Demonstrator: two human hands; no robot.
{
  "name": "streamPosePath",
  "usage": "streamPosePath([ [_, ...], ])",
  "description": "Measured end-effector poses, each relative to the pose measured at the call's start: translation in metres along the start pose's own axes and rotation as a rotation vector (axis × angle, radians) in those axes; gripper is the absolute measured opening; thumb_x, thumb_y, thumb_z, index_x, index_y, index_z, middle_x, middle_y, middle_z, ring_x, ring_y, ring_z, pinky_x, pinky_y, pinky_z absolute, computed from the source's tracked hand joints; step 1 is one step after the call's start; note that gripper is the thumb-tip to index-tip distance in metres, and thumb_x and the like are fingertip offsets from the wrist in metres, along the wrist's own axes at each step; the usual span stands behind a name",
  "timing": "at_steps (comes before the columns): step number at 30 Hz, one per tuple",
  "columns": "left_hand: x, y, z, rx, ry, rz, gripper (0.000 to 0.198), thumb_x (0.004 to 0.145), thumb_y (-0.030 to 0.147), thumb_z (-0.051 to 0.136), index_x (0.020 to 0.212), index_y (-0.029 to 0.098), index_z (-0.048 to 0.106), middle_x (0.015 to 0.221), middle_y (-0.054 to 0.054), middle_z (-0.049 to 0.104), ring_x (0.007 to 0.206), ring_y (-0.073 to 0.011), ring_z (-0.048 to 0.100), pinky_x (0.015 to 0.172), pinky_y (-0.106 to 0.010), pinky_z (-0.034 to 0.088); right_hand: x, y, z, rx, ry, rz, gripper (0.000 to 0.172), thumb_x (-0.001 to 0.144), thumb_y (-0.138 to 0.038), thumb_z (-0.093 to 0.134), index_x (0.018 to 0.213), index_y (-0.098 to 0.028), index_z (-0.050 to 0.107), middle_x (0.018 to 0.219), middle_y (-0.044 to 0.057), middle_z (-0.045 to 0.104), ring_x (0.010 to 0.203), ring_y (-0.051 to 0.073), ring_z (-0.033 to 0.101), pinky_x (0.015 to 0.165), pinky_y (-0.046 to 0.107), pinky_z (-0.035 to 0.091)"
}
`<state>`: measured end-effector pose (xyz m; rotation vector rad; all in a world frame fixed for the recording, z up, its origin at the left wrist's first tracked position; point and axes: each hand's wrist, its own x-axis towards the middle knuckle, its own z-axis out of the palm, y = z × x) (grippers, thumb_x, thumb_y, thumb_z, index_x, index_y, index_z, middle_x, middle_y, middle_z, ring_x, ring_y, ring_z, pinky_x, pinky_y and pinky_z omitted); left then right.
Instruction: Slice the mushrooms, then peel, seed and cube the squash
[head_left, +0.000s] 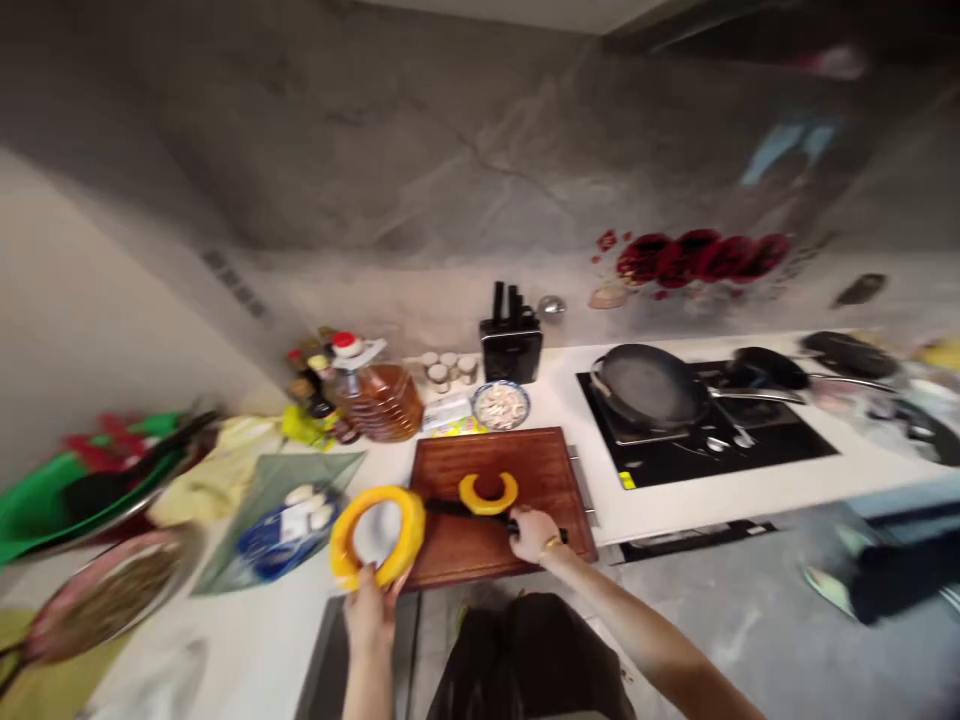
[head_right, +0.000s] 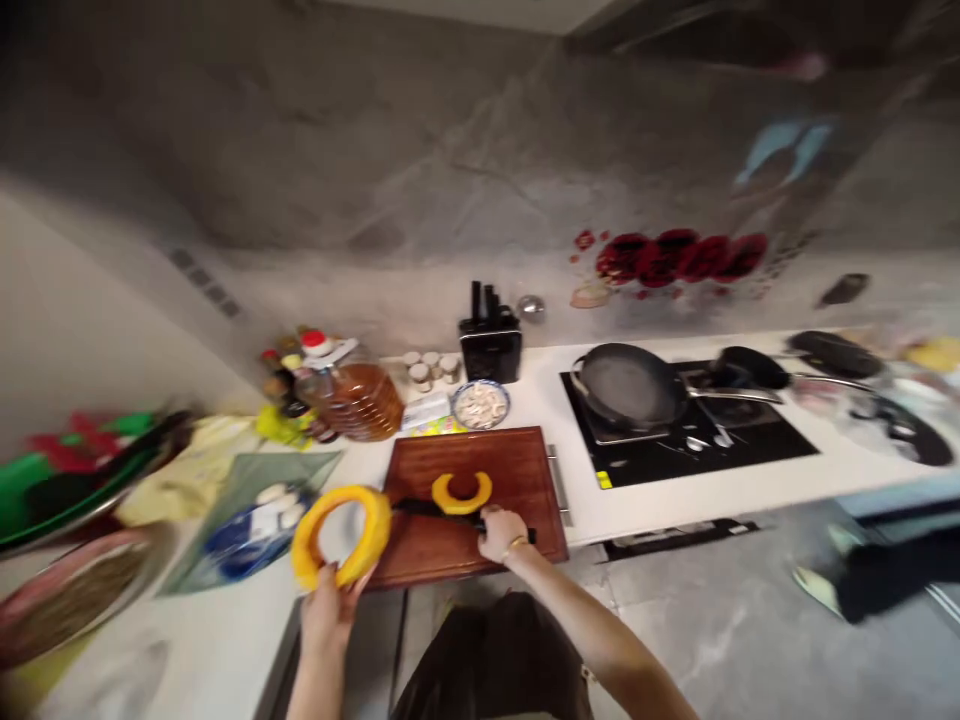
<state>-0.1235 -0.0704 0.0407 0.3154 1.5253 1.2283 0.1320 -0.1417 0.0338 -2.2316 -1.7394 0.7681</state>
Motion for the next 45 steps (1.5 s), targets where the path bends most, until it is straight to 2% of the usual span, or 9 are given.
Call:
streamPosePath([
  [7,0.022,0.001,0.012,0.058,-0.060,-0.079,0.017,0.075,0.022,0.052,0.089,0.013,0.055,0.070,-0.003,0.061,0.072,-0.0190,0.066,0.069,-0.043,0.057,-0.028,0.022,0.002,0.295,0.078,0.032,0.013,0.069,-0.021,0.046,0.072,-0.020,0.058,0.070,0.003,0.065,0.066,0.018,0.061,0.061,0.025,0.042],
  [14,0.027,-0.030,0.046,0.212,-0.226,-0.013,0.022,0.078,0.023,0.054,0.095,0.010,0.054,0.074,-0.004,0.062,0.065,-0.0157,0.064,0.057,-0.033,0.057,-0.040,0.066,-0.014,0.305,0.340,0.249,0.033,0.080,-0.049,0.039,0.070,-0.021,0.053,0.059,0.004,0.058,0.057,0.019,0.056,0.056,0.028,0.040],
  [22,0.051,-0.030,0.045,0.589,-0.317,-0.158,0.032,0.075,0.042,0.059,0.084,0.011,0.056,0.066,-0.009,0.062,0.065,-0.0246,0.065,0.055,-0.034,0.050,-0.038,0.070,-0.025,0.125,0.228,0.350,0.037,0.085,-0.048,0.038,0.087,-0.019,0.061,0.073,0.007,0.066,0.069,0.020,0.063,0.062,0.026,0.041],
  [24,0.053,-0.019,0.041,0.875,-0.271,-0.037,0.038,0.069,0.050,0.063,0.071,0.012,0.057,0.062,-0.013,0.061,0.070,-0.0310,0.065,0.059,-0.038,0.049,-0.038,0.067,-0.025,0.076,0.192,0.356,0.039,0.087,-0.048,0.036,0.089,-0.018,0.061,0.077,0.009,0.067,0.073,0.021,0.064,0.063,0.026,0.041],
  [28,0.030,-0.010,0.046,1.249,-0.174,0.735,0.045,0.075,0.052,0.057,0.085,0.008,0.062,0.091,-0.023,0.063,0.100,-0.0371,0.056,0.081,-0.048,0.044,-0.040,0.064,-0.031,-0.058,0.111,0.358,0.045,0.090,-0.051,0.030,0.091,-0.018,0.060,0.079,0.010,0.068,0.072,0.020,0.065,0.062,0.025,0.040],
  [32,-0.008,-0.044,0.075,1.366,-0.697,1.279,0.031,0.088,0.032,0.045,0.109,0.015,0.060,0.110,-0.013,0.062,0.111,-0.0267,0.050,0.097,-0.044,0.036,-0.039,0.067,-0.043,-0.242,0.012,0.296,0.045,0.092,-0.050,0.027,0.092,-0.019,0.059,0.078,0.009,0.069,0.071,0.020,0.066,0.061,0.025,0.040],
  [34,-0.020,-0.072,0.091,1.376,-0.825,1.365,0.033,0.088,0.028,0.046,0.116,0.014,0.057,0.115,-0.012,0.061,0.113,-0.0245,0.049,0.098,-0.040,0.036,-0.037,0.069,-0.049,-0.307,-0.035,0.280,0.044,0.092,-0.051,0.026,0.098,-0.020,0.058,0.079,0.009,0.069,0.072,0.021,0.066,0.061,0.026,0.041],
  [38,-0.018,-0.114,0.109,1.400,-0.816,1.339,0.036,0.086,0.017,0.046,0.121,0.011,0.053,0.116,-0.013,0.060,0.112,-0.0233,0.050,0.098,-0.038,0.040,-0.036,0.076,-0.061,-0.368,-0.114,0.256,0.043,0.093,-0.049,0.027,0.108,-0.021,0.055,0.084,0.009,0.070,0.076,0.022,0.067,0.065,0.028,0.043],
  [45,0.007,-0.133,0.096,1.327,-0.938,1.340,0.045,0.083,0.003,0.040,0.125,0.017,0.050,0.119,-0.007,0.058,0.115,-0.0175,0.049,0.103,-0.035,0.038,-0.044,0.086,-0.052,-0.464,-0.188,0.243,0.038,0.094,-0.043,0.030,0.109,-0.019,0.055,0.085,0.010,0.070,0.077,0.021,0.068,0.067,0.027,0.045],
])
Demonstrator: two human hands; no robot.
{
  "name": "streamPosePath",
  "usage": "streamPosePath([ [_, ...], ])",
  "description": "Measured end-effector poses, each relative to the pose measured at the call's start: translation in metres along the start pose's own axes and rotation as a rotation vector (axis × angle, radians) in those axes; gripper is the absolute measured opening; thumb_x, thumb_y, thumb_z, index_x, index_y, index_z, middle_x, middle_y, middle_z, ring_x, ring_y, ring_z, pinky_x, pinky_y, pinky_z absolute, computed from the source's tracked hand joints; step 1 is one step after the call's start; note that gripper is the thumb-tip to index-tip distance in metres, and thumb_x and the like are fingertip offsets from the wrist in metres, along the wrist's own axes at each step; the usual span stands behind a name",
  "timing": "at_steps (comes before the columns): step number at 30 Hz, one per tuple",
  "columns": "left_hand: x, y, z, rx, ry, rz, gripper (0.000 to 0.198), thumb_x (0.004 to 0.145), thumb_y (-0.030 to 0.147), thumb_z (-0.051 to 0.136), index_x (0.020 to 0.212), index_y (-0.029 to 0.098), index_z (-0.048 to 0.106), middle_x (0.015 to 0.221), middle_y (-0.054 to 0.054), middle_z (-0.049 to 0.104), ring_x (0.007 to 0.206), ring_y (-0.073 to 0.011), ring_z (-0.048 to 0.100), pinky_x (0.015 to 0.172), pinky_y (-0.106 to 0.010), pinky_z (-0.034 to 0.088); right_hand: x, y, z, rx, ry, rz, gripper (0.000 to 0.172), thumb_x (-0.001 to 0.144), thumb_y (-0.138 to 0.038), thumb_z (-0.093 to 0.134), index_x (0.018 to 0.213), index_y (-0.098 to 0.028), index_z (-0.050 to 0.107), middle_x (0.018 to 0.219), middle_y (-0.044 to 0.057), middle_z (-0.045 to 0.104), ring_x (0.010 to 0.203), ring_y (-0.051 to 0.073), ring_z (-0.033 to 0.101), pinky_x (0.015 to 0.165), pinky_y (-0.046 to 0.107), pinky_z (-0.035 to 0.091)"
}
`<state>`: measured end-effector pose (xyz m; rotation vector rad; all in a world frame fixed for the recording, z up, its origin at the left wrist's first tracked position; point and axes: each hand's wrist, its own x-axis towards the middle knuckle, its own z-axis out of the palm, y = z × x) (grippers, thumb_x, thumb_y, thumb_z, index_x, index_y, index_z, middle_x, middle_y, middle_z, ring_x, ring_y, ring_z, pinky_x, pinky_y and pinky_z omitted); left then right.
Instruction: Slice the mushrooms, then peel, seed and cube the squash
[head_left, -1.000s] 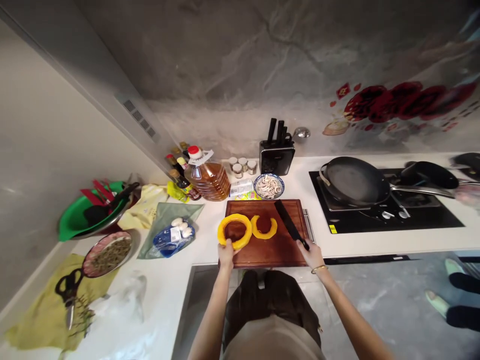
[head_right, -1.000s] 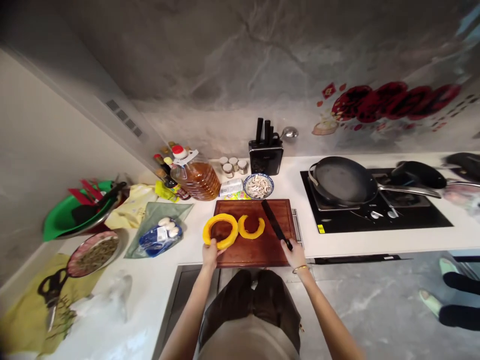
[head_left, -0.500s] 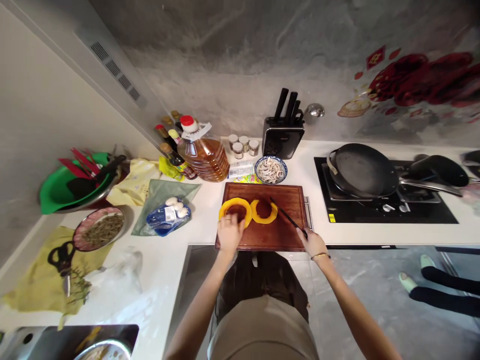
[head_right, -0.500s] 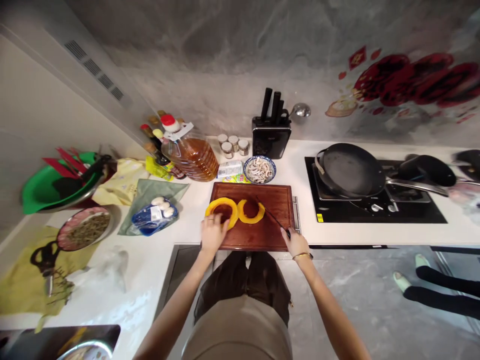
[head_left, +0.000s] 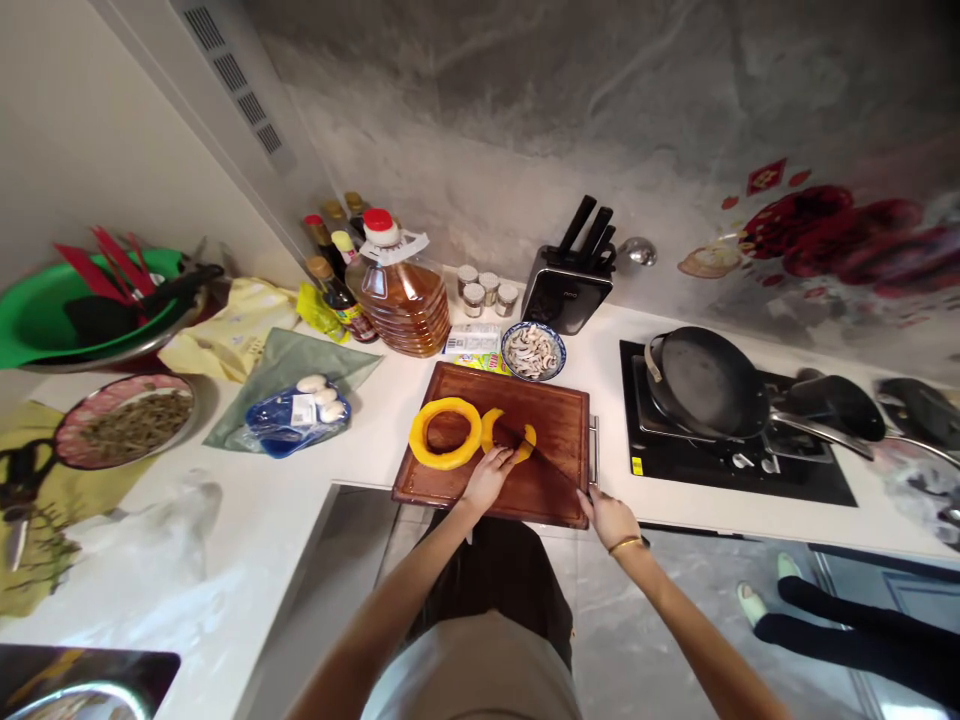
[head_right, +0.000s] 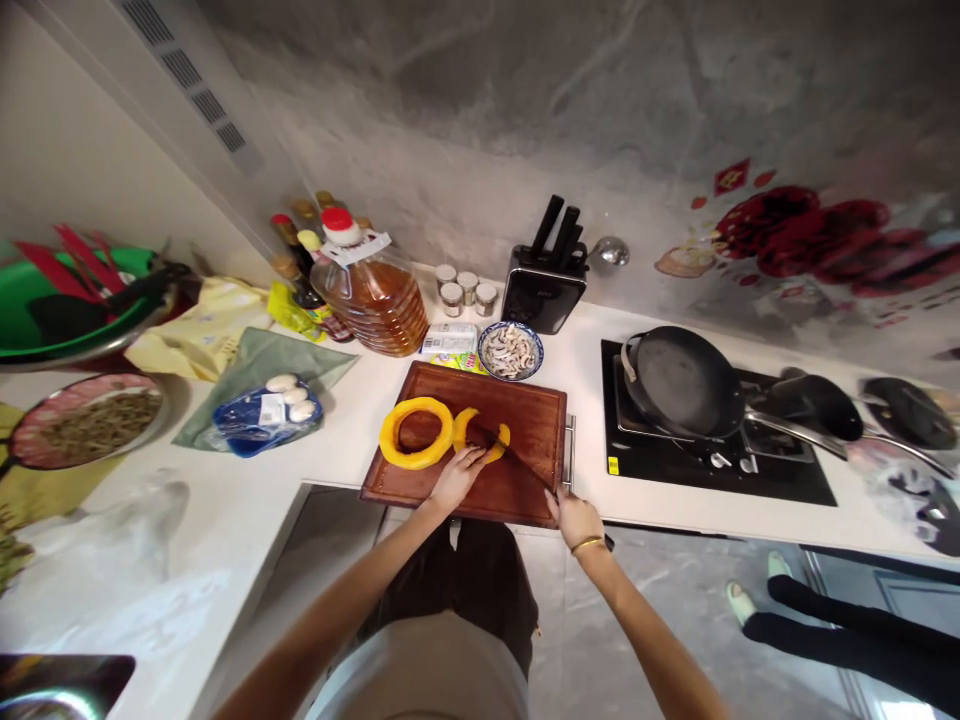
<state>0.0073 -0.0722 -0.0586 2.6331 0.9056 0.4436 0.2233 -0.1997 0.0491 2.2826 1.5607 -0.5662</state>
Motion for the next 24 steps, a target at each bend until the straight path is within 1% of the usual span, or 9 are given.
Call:
streamPosePath([
  [3,-0.002,0.000,0.002,0.021,-0.011,0.004,0.048,0.083,0.002,0.039,0.127,0.018,0.048,0.121,-0.006,0.056,0.119,-0.0174,0.046,0.106,-0.035,0.036,0.010,-0.013,0.014,-0.030,-0.001,0.015,0.038,0.094,-0.041,0.031,0.113,-0.017,0.053,0.082,0.011,0.070,0.075,0.021,0.068,0.065,0.028,0.046],
  [5,-0.002,0.003,0.002,0.053,-0.006,-0.030,0.050,0.082,0.001,0.038,0.128,0.021,0.047,0.120,-0.006,0.056,0.120,-0.0180,0.045,0.106,-0.037,0.035,0.018,-0.020,0.022,-0.009,0.010,0.033,0.038,0.095,-0.040,0.030,0.113,-0.016,0.053,0.080,0.011,0.070,0.074,0.022,0.068,0.064,0.028,0.046],
  [7,-0.003,0.006,0.000,0.076,0.008,-0.072,0.051,0.082,0.001,0.039,0.127,0.023,0.048,0.116,-0.006,0.056,0.120,-0.0190,0.045,0.106,-0.040,0.034,0.024,-0.021,0.026,0.077,0.031,0.050,0.039,0.095,-0.039,0.027,0.110,-0.015,0.055,0.081,0.011,0.070,0.075,0.021,0.068,0.064,0.027,0.046],
  [9,-0.005,0.007,-0.002,0.065,0.031,-0.090,0.048,0.082,0.002,0.040,0.126,0.021,0.050,0.114,-0.007,0.057,0.118,-0.0197,0.046,0.106,-0.041,0.034,0.024,-0.017,0.027,0.195,0.064,0.049,0.042,0.096,-0.038,0.023,0.104,-0.015,0.057,0.083,0.010,0.070,0.077,0.019,0.068,0.066,0.024,0.045],
  [11,-0.007,0.006,-0.004,0.029,0.056,-0.071,0.044,0.083,0.003,0.042,0.123,0.018,0.052,0.115,-0.008,0.058,0.117,-0.0198,0.047,0.105,-0.039,0.036,0.019,-0.009,0.023,0.267,0.094,0.025,0.044,0.096,-0.039,0.021,0.101,-0.015,0.058,0.083,0.010,0.070,0.078,0.019,0.067,0.066,0.023,0.044],
  [13,-0.009,0.003,-0.005,0.006,0.077,-0.045,0.039,0.084,0.003,0.042,0.119,0.015,0.056,0.116,-0.009,0.059,0.117,-0.0204,0.048,0.104,-0.037,0.039,0.009,-0.003,0.018,0.263,0.095,-0.001,0.043,0.096,-0.041,0.024,0.103,-0.016,0.058,0.082,0.009,0.070,0.077,0.019,0.067,0.066,0.024,0.044],
  [16,-0.009,-0.001,-0.005,0.005,0.082,-0.029,0.035,0.083,0.003,0.043,0.114,0.013,0.059,0.113,-0.009,0.060,0.118,-0.0218,0.048,0.102,-0.037,0.040,-0.008,0.000,0.010,0.201,0.061,-0.026,0.041,0.094,-0.043,0.028,0.110,-0.018,0.056,0.084,0.008,0.070,0.076,0.020,0.068,0.066,0.025,0.045],
  [19,-0.007,-0.001,-0.007,-0.009,0.067,-0.026,0.035,0.084,0.004,0.044,0.114,0.013,0.059,0.109,-0.009,0.062,0.115,-0.0208,0.050,0.103,-0.036,0.039,-0.020,-0.003,0.006,0.147,0.030,-0.027,0.040,0.094,-0.042,0.028,0.115,-0.019,0.053,0.089,0.009,0.070,0.079,0.020,0.068,0.068,0.026,0.045],
  [24,-0.004,0.000,-0.011,-0.020,0.061,-0.019,0.035,0.084,0.004,0.044,0.114,0.014,0.058,0.106,-0.008,0.063,0.110,-0.0190,0.053,0.102,-0.036,0.040,-0.024,-0.006,0.006,0.091,-0.058,0.020,0.040,0.094,-0.043,0.028,0.110,-0.019,0.056,0.084,0.010,0.070,0.076,0.021,0.068,0.066,0.027,0.045],
])
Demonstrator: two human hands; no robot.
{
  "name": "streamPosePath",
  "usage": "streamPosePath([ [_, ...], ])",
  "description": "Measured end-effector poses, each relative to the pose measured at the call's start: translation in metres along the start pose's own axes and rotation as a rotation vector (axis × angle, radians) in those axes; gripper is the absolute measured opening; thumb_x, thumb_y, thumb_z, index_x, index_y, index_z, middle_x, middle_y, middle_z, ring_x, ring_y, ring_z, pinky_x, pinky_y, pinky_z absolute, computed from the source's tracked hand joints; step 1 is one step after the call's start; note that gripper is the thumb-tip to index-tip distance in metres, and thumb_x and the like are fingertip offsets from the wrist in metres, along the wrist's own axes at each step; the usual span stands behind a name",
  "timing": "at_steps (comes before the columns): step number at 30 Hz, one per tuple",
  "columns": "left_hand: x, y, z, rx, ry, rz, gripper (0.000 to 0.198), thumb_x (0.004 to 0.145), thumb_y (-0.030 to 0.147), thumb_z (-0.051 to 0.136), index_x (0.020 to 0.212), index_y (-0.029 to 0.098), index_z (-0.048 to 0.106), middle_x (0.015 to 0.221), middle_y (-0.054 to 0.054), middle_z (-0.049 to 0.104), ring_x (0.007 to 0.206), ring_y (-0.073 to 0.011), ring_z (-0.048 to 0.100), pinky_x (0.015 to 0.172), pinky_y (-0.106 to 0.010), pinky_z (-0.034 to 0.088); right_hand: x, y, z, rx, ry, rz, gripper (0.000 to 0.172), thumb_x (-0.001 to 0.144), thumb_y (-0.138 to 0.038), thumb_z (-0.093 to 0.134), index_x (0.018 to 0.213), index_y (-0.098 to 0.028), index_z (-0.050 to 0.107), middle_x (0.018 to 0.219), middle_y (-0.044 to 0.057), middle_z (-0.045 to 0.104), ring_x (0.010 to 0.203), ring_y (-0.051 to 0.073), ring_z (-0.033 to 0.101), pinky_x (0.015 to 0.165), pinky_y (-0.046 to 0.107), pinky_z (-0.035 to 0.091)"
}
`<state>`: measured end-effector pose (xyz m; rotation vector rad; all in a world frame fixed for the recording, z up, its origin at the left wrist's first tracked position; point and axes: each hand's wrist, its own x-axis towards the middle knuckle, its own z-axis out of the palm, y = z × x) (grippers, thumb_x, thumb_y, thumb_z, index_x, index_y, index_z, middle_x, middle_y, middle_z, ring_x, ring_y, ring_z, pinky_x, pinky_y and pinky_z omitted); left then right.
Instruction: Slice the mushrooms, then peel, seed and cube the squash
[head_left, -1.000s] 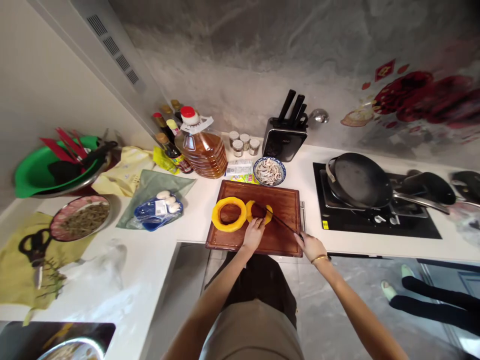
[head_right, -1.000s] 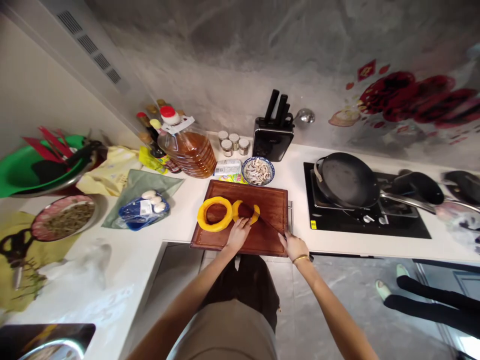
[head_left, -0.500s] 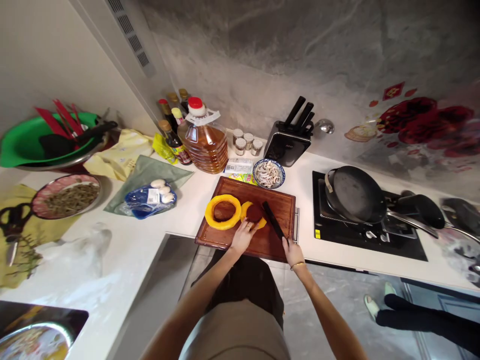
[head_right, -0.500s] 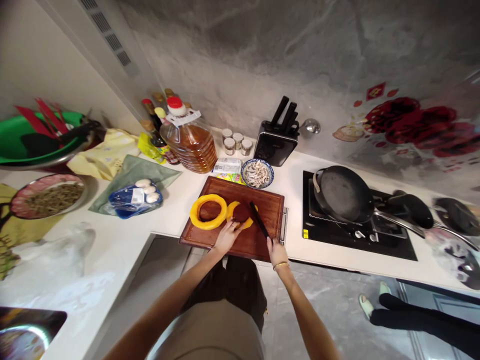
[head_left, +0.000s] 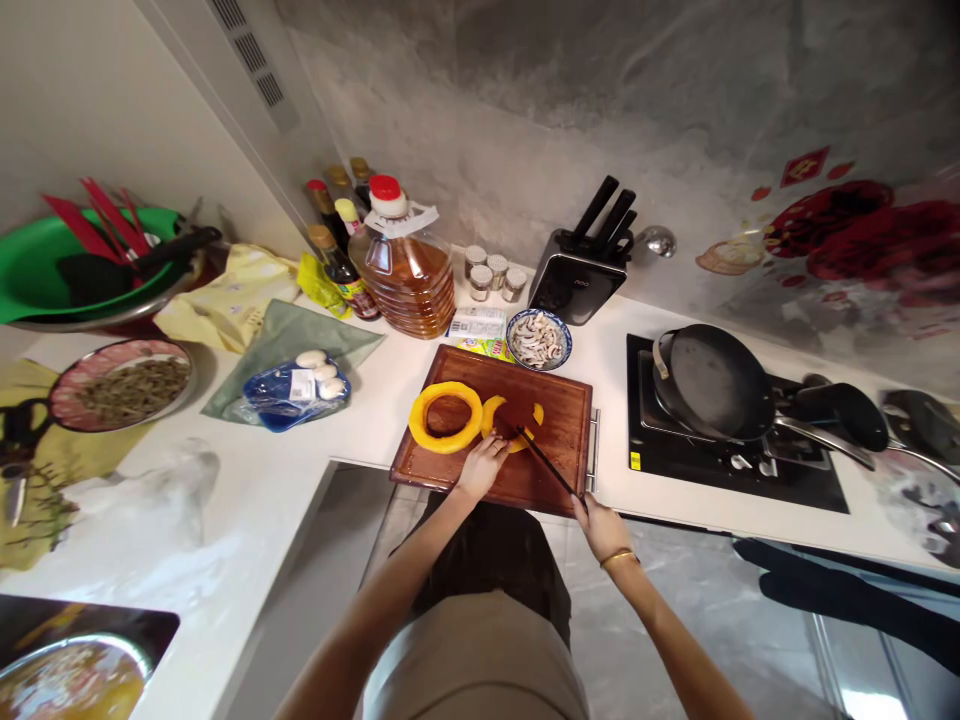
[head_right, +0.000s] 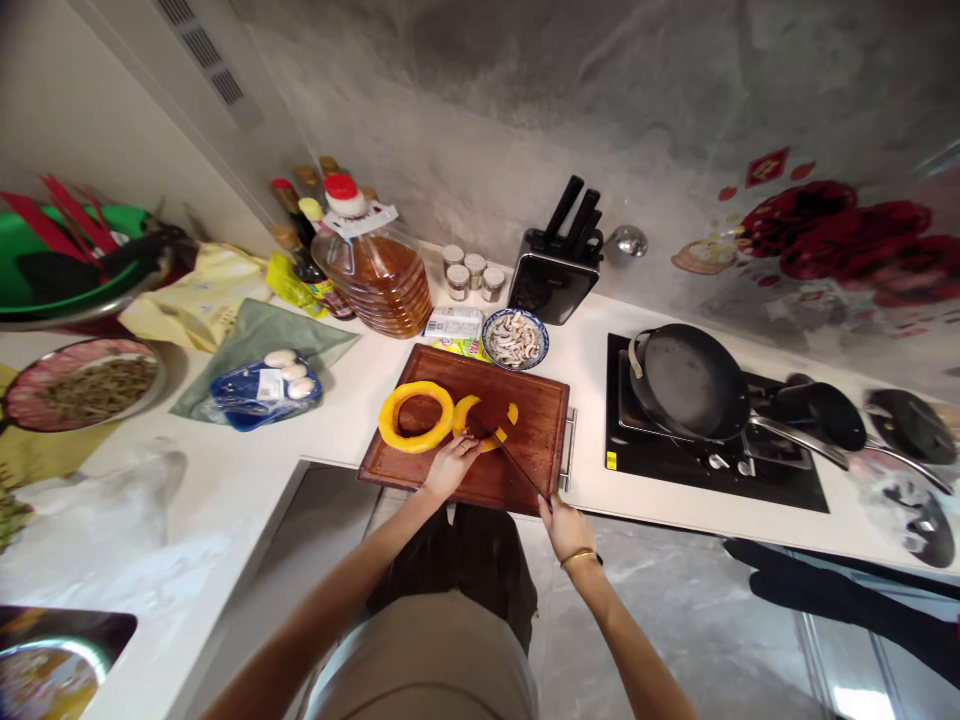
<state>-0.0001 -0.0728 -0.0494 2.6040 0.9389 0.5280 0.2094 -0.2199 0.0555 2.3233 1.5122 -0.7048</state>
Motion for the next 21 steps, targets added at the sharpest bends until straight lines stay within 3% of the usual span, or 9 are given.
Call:
streamPosePath([
  [7,0.001,-0.004,-0.003,0.037,-0.016,0.046,0.035,0.084,0.004,0.043,0.114,0.015,0.058,0.107,-0.007,0.063,0.109,-0.0183,0.053,0.101,-0.035,0.041,0.027,-0.012,0.012,0.054,-0.026,0.004,0.038,0.095,-0.041,0.030,0.101,-0.017,0.059,0.084,0.010,0.070,0.079,0.019,0.067,0.068,0.025,0.043],
  [13,0.010,-0.002,-0.003,0.033,-0.066,0.041,0.039,0.083,0.001,0.042,0.114,0.017,0.058,0.106,-0.007,0.062,0.106,-0.0190,0.053,0.098,-0.036,0.042,0.031,-0.011,0.034,0.242,0.102,0.037,0.043,0.096,-0.040,0.024,0.097,-0.014,0.059,0.081,0.010,0.069,0.078,0.019,0.066,0.064,0.023,0.041],
  [17,0.026,0.013,0.002,0.030,-0.118,0.003,0.039,0.083,0.002,0.042,0.115,0.017,0.058,0.101,-0.009,0.062,0.103,-0.0211,0.054,0.090,-0.037,0.048,0.014,-0.004,0.023,0.198,0.124,0.046,0.041,0.095,-0.043,0.027,0.098,-0.016,0.058,0.079,0.010,0.069,0.074,0.020,0.067,0.062,0.023,0.041],
  [21,0.027,0.019,0.000,0.028,-0.037,-0.006,0.031,0.086,0.011,0.045,0.113,0.015,0.059,0.106,-0.011,0.061,0.106,-0.0220,0.052,0.094,-0.039,0.045,0.002,-0.001,0.005,0.115,0.093,0.043,0.041,0.094,-0.045,0.029,0.097,-0.017,0.058,0.079,0.009,0.069,0.074,0.020,0.067,0.063,0.024,0.041],
])
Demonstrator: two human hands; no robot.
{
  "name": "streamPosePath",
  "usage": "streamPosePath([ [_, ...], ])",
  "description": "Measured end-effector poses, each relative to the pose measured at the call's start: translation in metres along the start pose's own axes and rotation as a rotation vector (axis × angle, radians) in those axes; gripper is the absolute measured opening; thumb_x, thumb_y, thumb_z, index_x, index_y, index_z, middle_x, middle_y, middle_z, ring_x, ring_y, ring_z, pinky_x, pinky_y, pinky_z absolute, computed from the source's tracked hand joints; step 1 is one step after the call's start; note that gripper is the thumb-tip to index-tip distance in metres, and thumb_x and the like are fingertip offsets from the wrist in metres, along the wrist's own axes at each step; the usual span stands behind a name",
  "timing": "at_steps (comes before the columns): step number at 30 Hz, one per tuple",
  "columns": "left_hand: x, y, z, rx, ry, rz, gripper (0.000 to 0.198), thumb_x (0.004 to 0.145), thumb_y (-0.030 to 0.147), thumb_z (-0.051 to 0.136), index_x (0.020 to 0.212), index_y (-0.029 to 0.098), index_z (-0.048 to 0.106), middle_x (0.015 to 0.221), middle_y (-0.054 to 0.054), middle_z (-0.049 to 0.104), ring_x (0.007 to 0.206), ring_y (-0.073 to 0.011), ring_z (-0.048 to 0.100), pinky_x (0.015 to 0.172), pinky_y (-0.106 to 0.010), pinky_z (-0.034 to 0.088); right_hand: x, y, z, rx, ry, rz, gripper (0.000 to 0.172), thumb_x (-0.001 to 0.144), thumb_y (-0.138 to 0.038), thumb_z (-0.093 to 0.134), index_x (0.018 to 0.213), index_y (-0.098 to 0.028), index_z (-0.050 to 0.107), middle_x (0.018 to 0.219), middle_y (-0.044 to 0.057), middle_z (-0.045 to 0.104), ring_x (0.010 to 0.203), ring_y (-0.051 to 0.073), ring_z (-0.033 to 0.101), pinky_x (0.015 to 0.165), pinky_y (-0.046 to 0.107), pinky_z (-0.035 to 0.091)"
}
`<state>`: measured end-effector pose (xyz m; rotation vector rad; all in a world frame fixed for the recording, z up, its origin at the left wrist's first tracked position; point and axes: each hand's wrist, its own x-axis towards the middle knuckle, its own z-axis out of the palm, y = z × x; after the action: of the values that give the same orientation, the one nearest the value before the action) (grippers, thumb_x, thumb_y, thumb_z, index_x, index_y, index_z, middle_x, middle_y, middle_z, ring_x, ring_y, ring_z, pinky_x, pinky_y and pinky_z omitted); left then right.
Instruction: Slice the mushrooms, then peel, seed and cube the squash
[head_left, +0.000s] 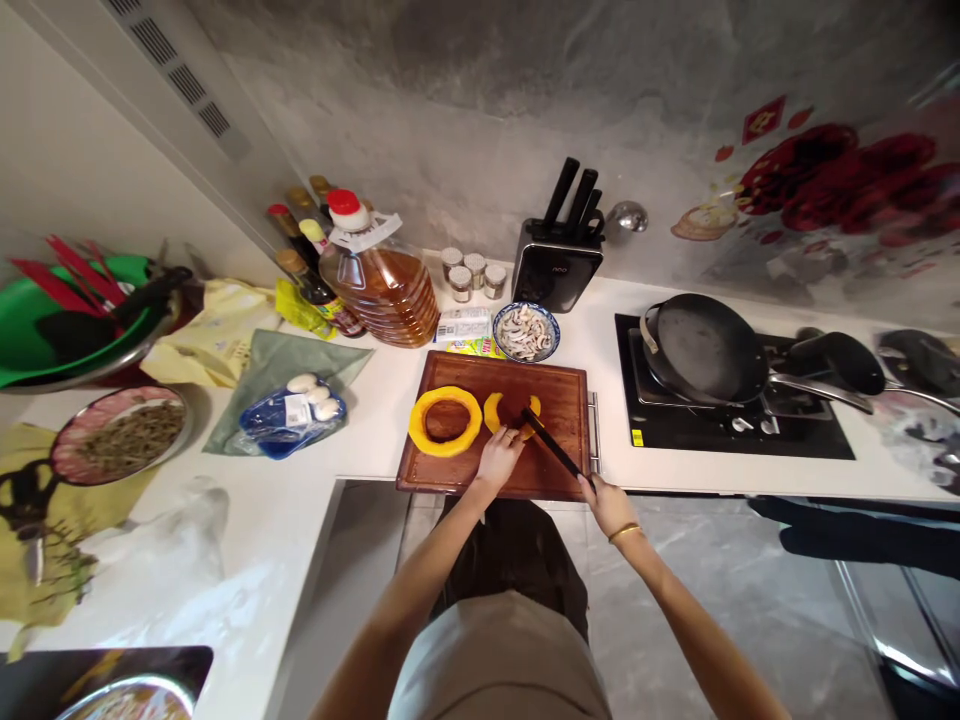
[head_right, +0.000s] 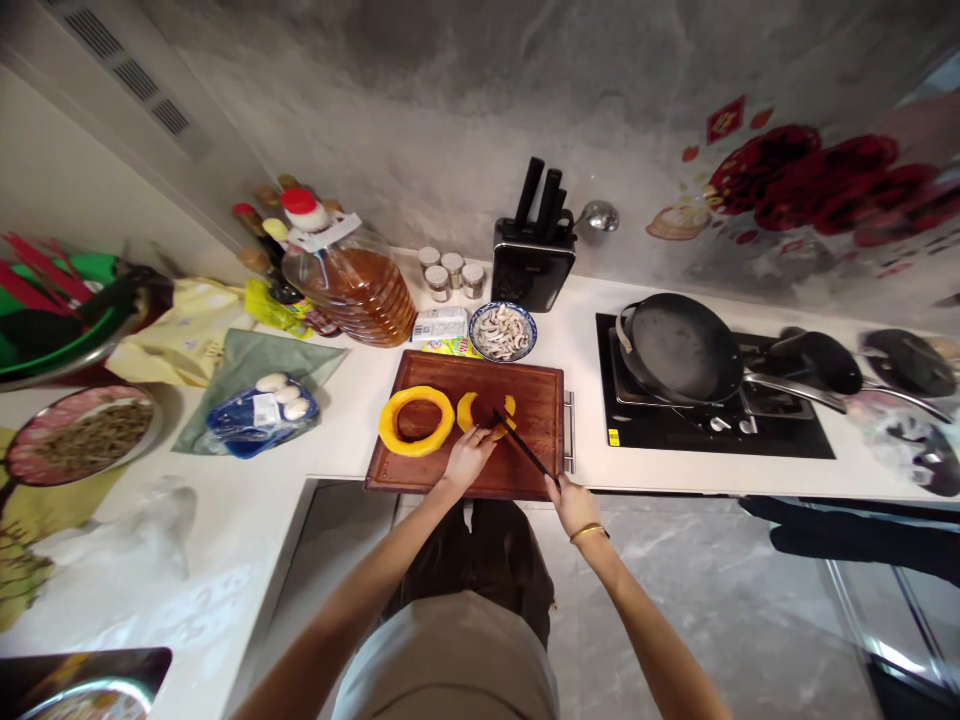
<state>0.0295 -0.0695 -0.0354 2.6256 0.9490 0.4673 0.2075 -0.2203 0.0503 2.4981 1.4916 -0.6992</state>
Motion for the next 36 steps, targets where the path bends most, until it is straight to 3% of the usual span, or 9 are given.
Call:
streamPosePath([
  [4,-0.009,-0.010,-0.006,0.034,0.081,0.014,0.025,0.086,0.015,0.049,0.107,0.013,0.062,0.112,-0.011,0.061,0.112,-0.0238,0.050,0.099,-0.039,0.042,-0.002,0.001,-0.008,-0.017,-0.054,0.008,0.040,0.094,-0.046,0.028,0.098,-0.018,0.058,0.079,0.008,0.069,0.074,0.019,0.067,0.063,0.024,0.042],
  [11,-0.009,-0.022,-0.010,-0.002,0.015,0.050,0.032,0.083,0.006,0.049,0.109,0.018,0.062,0.108,-0.008,0.065,0.107,-0.0208,0.054,0.094,-0.039,0.045,0.009,0.005,-0.008,0.042,-0.098,-0.024,0.040,0.094,-0.043,0.029,0.095,-0.018,0.060,0.081,0.009,0.070,0.077,0.020,0.067,0.065,0.024,0.042],
  [14,-0.006,-0.025,-0.012,-0.007,0.010,0.064,0.028,0.082,0.008,0.053,0.106,0.018,0.063,0.103,-0.006,0.066,0.103,-0.0213,0.056,0.095,-0.040,0.045,0.020,-0.005,0.001,0.041,-0.114,-0.016,0.040,0.094,-0.042,0.029,0.094,-0.017,0.061,0.083,0.011,0.069,0.078,0.021,0.067,0.065,0.026,0.042],
  [18,-0.003,-0.030,-0.012,0.002,0.052,0.110,0.022,0.083,0.010,0.053,0.099,0.020,0.064,0.102,-0.005,0.066,0.112,-0.0223,0.051,0.104,-0.048,0.035,0.030,-0.016,0.022,0.068,-0.060,0.037,0.040,0.095,-0.041,0.029,0.096,-0.016,0.060,0.082,0.011,0.069,0.076,0.021,0.066,0.064,0.026,0.042],
  [21,0.001,-0.023,-0.006,0.018,0.037,0.113,0.017,0.085,0.012,0.051,0.094,0.017,0.063,0.096,-0.006,0.065,0.104,-0.0201,0.056,0.103,-0.045,0.036,0.030,-0.013,0.030,0.150,-0.007,0.034,0.041,0.096,-0.039,0.026,0.093,-0.016,0.060,0.080,0.009,0.069,0.075,0.018,0.066,0.064,0.024,0.041],
  [24,0.005,-0.006,0.002,0.038,0.021,0.050,0.017,0.086,0.013,0.047,0.093,0.015,0.063,0.086,-0.008,0.065,0.091,-0.0185,0.060,0.100,-0.042,0.040,0.024,-0.005,0.025,0.169,0.033,0.016,0.039,0.095,-0.039,0.028,0.092,-0.016,0.060,0.077,0.008,0.069,0.073,0.018,0.066,0.062,0.023,0.040],
  [28,0.001,0.010,0.007,0.013,0.081,-0.066,0.021,0.087,0.021,0.048,0.100,0.012,0.062,0.090,-0.011,0.066,0.095,-0.0213,0.059,0.100,-0.044,0.040,0.013,0.003,0.006,0.110,0.021,-0.031,0.038,0.094,-0.042,0.030,0.091,-0.018,0.059,0.077,0.007,0.069,0.071,0.018,0.066,0.061,0.023,0.040],
  [32,-0.011,0.000,0.006,-0.014,0.125,-0.052,0.029,0.088,0.023,0.047,0.112,0.011,0.059,0.111,-0.015,0.063,0.112,-0.0245,0.054,0.102,-0.047,0.038,0.002,0.006,-0.007,-0.004,-0.036,-0.037,0.038,0.094,-0.044,0.030,0.094,-0.018,0.058,0.076,0.007,0.069,0.072,0.019,0.067,0.061,0.024,0.040],
  [36,-0.018,-0.010,0.007,-0.017,0.092,-0.020,0.026,0.087,0.018,0.048,0.108,0.013,0.062,0.111,-0.013,0.064,0.113,-0.0238,0.054,0.101,-0.046,0.040,-0.001,0.003,-0.007,-0.082,-0.067,-0.019,0.040,0.094,-0.045,0.029,0.096,-0.018,0.058,0.078,0.009,0.069,0.074,0.022,0.067,0.062,0.026,0.042],
])
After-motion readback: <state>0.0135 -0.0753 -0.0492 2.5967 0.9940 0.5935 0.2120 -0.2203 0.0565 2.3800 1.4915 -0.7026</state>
